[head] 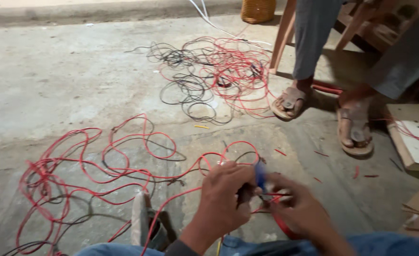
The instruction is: The person sits on the floor and repairs electrical wires by stripping insulation with pliers, twisting exposed conductors together, and wrapping the joints with blue electrical tape. The person handles red and black wires, using pliers and tape to complete the connections.
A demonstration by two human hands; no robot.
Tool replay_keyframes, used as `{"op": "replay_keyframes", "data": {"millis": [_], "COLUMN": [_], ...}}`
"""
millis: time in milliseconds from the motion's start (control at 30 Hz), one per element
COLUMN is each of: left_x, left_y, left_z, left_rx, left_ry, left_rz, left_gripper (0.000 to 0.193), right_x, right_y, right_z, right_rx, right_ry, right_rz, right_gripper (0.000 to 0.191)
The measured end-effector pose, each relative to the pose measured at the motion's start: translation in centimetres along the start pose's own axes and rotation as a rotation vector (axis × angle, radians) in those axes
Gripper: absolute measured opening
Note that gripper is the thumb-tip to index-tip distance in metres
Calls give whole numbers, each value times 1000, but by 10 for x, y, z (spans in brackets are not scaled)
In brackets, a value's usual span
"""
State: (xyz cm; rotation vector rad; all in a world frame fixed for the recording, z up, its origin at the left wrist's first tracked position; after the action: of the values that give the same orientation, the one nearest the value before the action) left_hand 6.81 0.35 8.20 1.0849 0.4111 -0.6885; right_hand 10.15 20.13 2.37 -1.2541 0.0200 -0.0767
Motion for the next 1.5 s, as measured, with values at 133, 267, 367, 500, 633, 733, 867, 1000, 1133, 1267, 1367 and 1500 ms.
{"op": "replay_keyframes", "data": {"millis": [133, 267, 367, 500, 633, 733, 867, 1000, 1133, 1267, 1367, 1500], "left_x": [-6, -11, -13, -13, -7, -2, 2, 1, 1, 2, 2, -2], "left_y": [4, 6, 9, 4, -4, -7, -2, 7, 17, 27, 34, 35], "left_z": [6, 16, 18, 17, 12, 8, 0, -12, -8, 0, 1, 3], "left_rx": [-52, -105, -123, -119, -53, -155, -352, -310, -236, -193, -233, -199], "left_ry": [34, -34, 28, -34, -136, -159, -126, -233, -273, -200, -161, -123], "left_rz": [152, 177, 133, 134, 153, 126, -36, -72, -129, -126, -97, 7], "left_gripper": [21, 22, 9, 5, 13, 16, 18, 20, 22, 21, 20, 20], "right_x": [7, 10, 25, 33, 13, 0, 3, 16, 15, 18, 20, 13], "right_y": [17, -10, -53, -57, -21, 8, 14, -10, -29, -30, -18, -23], "right_z": [-25, -16, -8, -13, -5, 13, 29, 50, 45, 16, 10, 12], "right_rx": [297, 84, 468, 685, 432, 169, -477, -652, -467, 98, 118, -167], "right_ry": [26, 205, 564, 513, 340, 125, -179, -84, -197, -540, -480, -328], "right_rz": [118, 71, 664, 549, 416, 1, -347, -121, 48, 139, -225, -64], "right_gripper": [39, 28, 37, 24, 22, 30, 45, 39, 55, 28, 29, 28]}}
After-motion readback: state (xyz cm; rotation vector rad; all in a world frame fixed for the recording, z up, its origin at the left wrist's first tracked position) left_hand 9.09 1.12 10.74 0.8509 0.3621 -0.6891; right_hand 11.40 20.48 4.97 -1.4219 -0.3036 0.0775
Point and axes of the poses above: each hand's wrist, its own x-axis away from the middle knuckle, its own z-axis out of the back of the hand, y = z × x, the point moved 2 cm from there along -x, towards the middle knuckle, and after that the axes turned 11 degrees about z, right-handed, at the moved point
